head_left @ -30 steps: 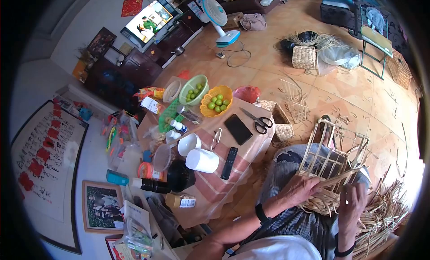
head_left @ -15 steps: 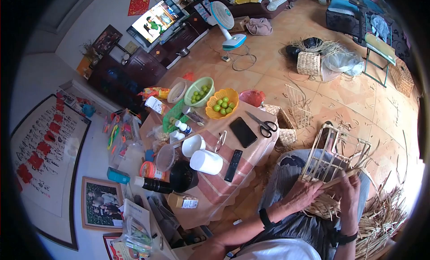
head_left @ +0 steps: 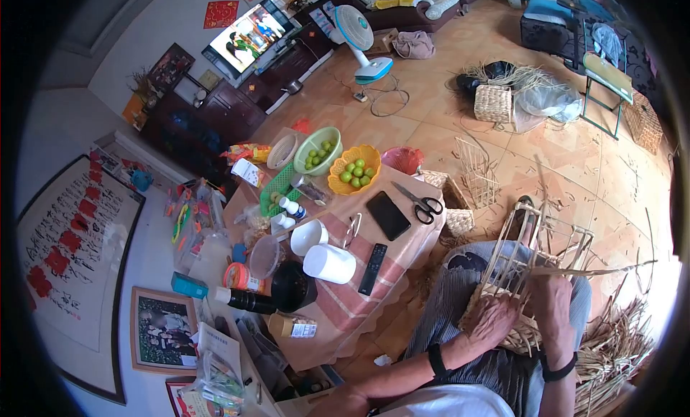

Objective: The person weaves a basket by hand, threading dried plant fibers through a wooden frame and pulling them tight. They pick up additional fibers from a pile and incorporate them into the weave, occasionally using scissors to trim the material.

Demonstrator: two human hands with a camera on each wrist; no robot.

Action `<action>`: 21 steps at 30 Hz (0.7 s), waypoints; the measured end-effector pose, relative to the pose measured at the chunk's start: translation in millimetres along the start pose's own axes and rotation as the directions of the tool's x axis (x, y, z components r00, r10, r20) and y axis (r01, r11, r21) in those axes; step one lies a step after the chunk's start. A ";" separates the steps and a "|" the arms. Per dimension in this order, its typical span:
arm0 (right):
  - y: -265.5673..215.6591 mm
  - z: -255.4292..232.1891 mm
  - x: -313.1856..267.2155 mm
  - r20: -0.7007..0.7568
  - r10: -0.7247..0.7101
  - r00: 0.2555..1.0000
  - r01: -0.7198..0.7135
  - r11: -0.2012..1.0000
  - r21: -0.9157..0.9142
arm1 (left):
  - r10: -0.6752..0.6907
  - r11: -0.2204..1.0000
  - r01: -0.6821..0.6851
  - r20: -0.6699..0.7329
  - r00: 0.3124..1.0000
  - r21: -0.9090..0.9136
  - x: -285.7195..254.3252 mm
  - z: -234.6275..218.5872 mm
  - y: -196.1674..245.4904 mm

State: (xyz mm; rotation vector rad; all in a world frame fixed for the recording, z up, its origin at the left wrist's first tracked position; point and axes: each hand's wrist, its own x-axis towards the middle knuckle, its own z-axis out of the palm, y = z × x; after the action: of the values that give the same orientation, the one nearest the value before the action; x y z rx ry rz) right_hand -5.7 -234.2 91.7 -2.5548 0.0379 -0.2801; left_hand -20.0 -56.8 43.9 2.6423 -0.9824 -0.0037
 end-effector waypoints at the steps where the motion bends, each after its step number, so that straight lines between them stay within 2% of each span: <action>1: -3.1 6.5 -2.2 -0.038 -0.060 0.997 0.056 0.995 -0.085 | 0.023 1.000 -0.023 -0.032 0.999 0.011 -1.8 6.3 -2.6; 2: -4.2 14.4 -4.6 -0.072 -0.122 0.990 0.108 0.979 -0.171 | 0.047 0.999 -0.046 -0.064 0.997 0.022 -3.3 12.5 -4.7; 3: 4.8 28.9 -8.9 -0.098 -0.095 0.991 0.084 0.990 -0.113 | 0.030 0.999 -0.033 -0.074 0.997 -0.038 -1.8 7.9 -3.6; 6: 27.8 46.6 -12.6 -0.092 -0.146 0.985 0.144 0.989 -0.028 | -0.005 0.986 -0.005 -0.060 0.998 -0.167 1.2 -4.6 -3.2; 9: 21.7 38.8 -12.8 0.018 -0.002 1.000 0.002 1.000 -0.014 | 0.009 0.989 -0.007 0.012 1.000 -0.151 -0.5 11.2 -9.8; 11: 16.2 29.9 -15.9 -0.029 -0.001 1.000 0.004 0.996 0.090 | 0.034 0.996 -0.031 0.041 0.999 -0.079 -2.2 21.8 -14.8; 12: 12.7 23.6 -17.4 -0.053 0.000 0.999 0.008 0.990 0.141 | 0.033 0.994 -0.030 0.029 0.999 -0.108 -2.2 23.1 -15.5; 13: 7.4 14.5 -21.8 0.059 0.109 0.992 -0.123 0.935 0.332 | 0.032 0.990 -0.029 0.017 0.999 -0.137 -2.1 24.4 -16.4; 16: 5.4 13.6 -37.1 0.054 0.267 0.962 -0.247 0.771 0.587 | 0.097 0.986 -0.108 -0.092 0.991 -0.125 -2.0 27.1 -16.3; 17: 25.8 28.3 -47.0 -0.020 0.274 0.961 -0.207 0.769 0.604 | 0.132 0.984 -0.147 -0.139 0.981 -0.102 -2.2 27.7 -16.4; 19: 28.4 24.9 -64.7 0.010 0.423 0.906 -0.237 0.488 0.840 | 0.038 0.983 -0.056 -0.110 0.993 -0.174 3.6 13.2 -14.4; 20: 30.5 12.6 -69.3 0.126 0.402 0.907 -0.289 0.378 0.880 | -0.009 0.978 -0.011 -0.093 0.996 -0.209 6.4 6.3 -13.0; 21: 31.3 -0.4 -73.5 0.241 0.374 0.895 -0.352 0.265 0.898 | 0.028 0.974 -0.066 -0.173 0.984 -0.217 4.8 13.9 -13.6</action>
State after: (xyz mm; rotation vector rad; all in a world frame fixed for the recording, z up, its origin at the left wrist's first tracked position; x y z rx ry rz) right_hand -76.7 -254.5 61.1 -1.2860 0.3737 -0.0776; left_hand -9.3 -54.3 27.1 2.3716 -0.9296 0.1136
